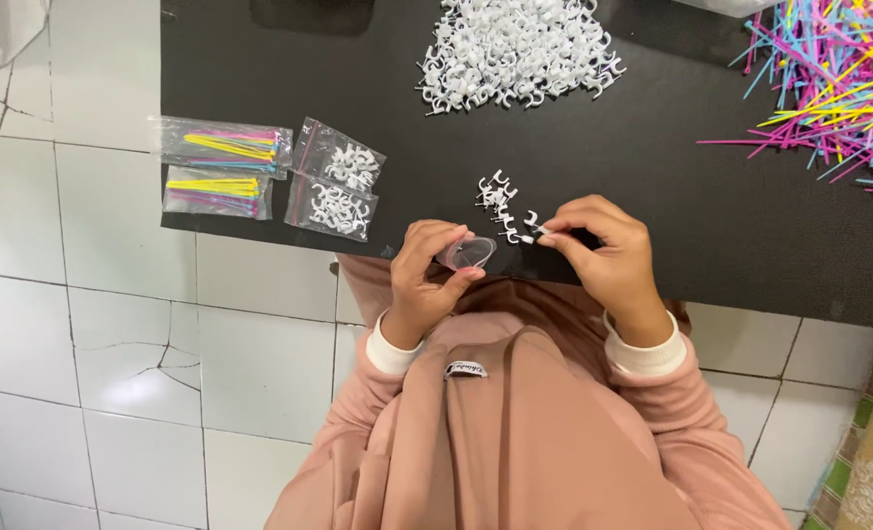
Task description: Picking up small plastic clips and placing them into a plastic bag
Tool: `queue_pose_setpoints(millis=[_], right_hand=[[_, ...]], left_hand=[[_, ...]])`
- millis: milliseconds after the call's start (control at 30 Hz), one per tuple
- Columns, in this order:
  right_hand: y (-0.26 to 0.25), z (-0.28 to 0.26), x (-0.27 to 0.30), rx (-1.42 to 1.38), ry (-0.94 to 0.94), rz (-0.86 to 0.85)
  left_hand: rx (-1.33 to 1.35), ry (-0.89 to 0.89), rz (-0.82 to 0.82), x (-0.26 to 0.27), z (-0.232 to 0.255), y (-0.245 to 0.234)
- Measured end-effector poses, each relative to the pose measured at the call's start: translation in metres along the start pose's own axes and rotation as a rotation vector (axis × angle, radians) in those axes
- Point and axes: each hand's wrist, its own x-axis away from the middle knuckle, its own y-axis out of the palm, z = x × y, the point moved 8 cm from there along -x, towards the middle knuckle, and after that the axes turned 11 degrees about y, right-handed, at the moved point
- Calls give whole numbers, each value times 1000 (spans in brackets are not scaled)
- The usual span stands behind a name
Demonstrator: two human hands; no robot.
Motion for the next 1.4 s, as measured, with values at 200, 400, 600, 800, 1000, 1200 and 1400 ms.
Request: queue_pose_setpoints(millis=[200, 400, 600, 800, 1000, 1200, 1400], right_hand=[[-8, -30, 8, -324, -57, 3], [-14, -37, 13, -628, -72, 32], [-7, -45, 18, -789, -47, 40], [-14, -53, 22, -701, -187, -7], [-16, -82, 19, -312, -368, 53], [-8, -83, 22, -104, -392, 84], [-25, -51, 7, -107, -214, 167]], left_hand=[[14, -2, -15, -2, 3, 7], [46, 60, -75, -11, 14, 27], [88, 100, -109, -20, 25, 43], [88, 123, -120, -24, 29, 48], [89, 105, -98, -23, 27, 52], [82, 100, -98, -21, 25, 52], [68, 77, -47, -16, 20, 38]])
